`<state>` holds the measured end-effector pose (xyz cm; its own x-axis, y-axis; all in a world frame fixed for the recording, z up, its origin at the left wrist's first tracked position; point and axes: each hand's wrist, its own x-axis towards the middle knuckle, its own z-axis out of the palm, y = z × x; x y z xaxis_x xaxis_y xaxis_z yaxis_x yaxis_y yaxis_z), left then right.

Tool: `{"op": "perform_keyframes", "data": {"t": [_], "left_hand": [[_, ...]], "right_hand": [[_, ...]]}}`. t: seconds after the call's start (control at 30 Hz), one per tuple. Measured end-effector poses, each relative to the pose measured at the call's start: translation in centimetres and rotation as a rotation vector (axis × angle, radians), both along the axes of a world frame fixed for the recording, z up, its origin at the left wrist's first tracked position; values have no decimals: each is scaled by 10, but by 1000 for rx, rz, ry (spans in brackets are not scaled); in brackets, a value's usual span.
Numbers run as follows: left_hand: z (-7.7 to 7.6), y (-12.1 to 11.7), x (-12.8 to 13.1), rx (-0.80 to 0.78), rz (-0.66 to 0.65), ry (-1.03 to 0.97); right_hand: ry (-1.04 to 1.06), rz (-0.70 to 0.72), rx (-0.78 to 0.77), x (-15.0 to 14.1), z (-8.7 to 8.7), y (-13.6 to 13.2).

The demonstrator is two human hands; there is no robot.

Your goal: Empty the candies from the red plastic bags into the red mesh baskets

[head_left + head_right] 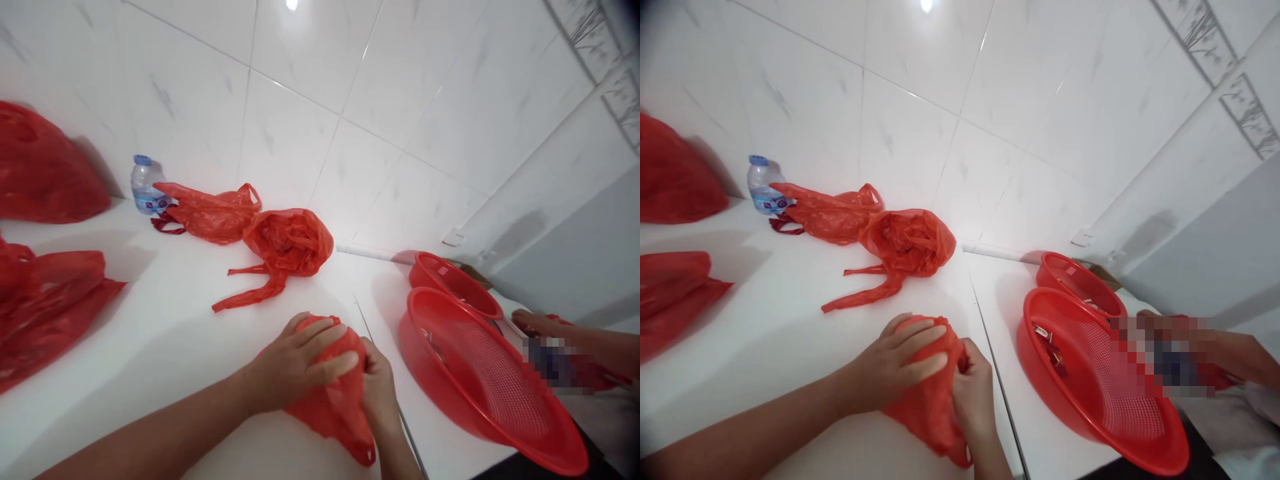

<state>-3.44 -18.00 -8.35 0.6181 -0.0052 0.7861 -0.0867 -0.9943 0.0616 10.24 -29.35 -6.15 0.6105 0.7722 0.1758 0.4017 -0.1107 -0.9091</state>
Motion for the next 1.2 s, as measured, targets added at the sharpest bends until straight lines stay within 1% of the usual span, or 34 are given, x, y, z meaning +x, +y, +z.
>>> {"op": "perform_keyframes", "data": {"t": [0.03, 0.07, 0.13, 0.17, 0.2, 0.23, 0.27, 0.3, 0.37, 0.43, 0.47, 0.57, 0.63, 0.67, 0.7, 0.73, 0.83, 0.87, 0.9, 0.93, 0.97, 1.0, 1.07, 1.13, 1.17, 1.2], "left_hand": [[0, 2, 1, -127, -16, 37], [0, 5, 1, -296, -18, 68], [2, 13, -1, -696, 18, 58], [3, 16, -2, -877, 53, 22], [5, 20, -4, -1021, 103, -25], [8, 22, -5, -1114, 152, -78], [10, 24, -6, -1169, 203, -125], [12, 25, -7, -1200, 252, -158], [16, 25, -6, -1244, 312, -181], [19, 22, -4, -1285, 301, -183], [20, 21, -2, -1299, 282, -185], [23, 16, 0, -1329, 244, -207], [29, 12, 1, -1365, 217, -213], [33, 10, 2, -1394, 187, -210], [37, 7, 3, -1424, 145, -203], [42, 5, 3, -1452, 80, -189], [59, -1, 2, -1579, -207, -151], [64, -1, 1, -1634, -296, -131], [70, 0, -2, -1686, -365, -99], [74, 1, -5, -1726, -405, -54], [78, 4, -8, -1744, -411, 7], [80, 7, -12, -1733, -387, 86], [82, 12, -19, -1665, -276, 244], [79, 15, -25, -1607, -184, 384], [76, 15, -26, -1614, -167, 403], [74, 16, -26, -1657, -169, 376]], "right_hand": [[-19, 18, -45, 3, 2, 2], [-48, 5, -91, 7, 4, 3], [-195, -115, -139, 14, 7, 3], [-311, -188, -123, 15, 9, 2], [-433, -248, -75, 14, 10, -1], [-556, -283, 8, 10, 12, -4], [-668, -278, 107, 4, 14, -7], [-764, -232, 200, -4, 15, -11], [-907, -60, 315, -23, 19, -17], [-991, 116, 325, -38, 24, -19], [-1011, 167, 312, -43, 26, -20], [-1024, 197, 316, -45, 29, -20], [-1038, 203, 296, -43, 27, -20], [-1051, 198, 246, -43, 25, -18], [-1063, 197, 155, -42, 22, -15], [-1070, 196, 28, -42, 20, -12], [-1028, 189, -414, -36, 13, 4], [-1002, 186, -527, -30, 11, 8], [-981, 185, -600, -23, 9, 12], [-974, 182, -637, -13, 8, 15], [-982, 178, -655, -2, 7, 15], [-1004, 164, -666, 10, 7, 15], [-1069, 110, -678, 35, 11, 11], [-1097, 66, -696, 55, 20, 5], [-1088, 76, -679, 61, 26, 2], [-1065, 117, -634, 64, 33, 0]]}}
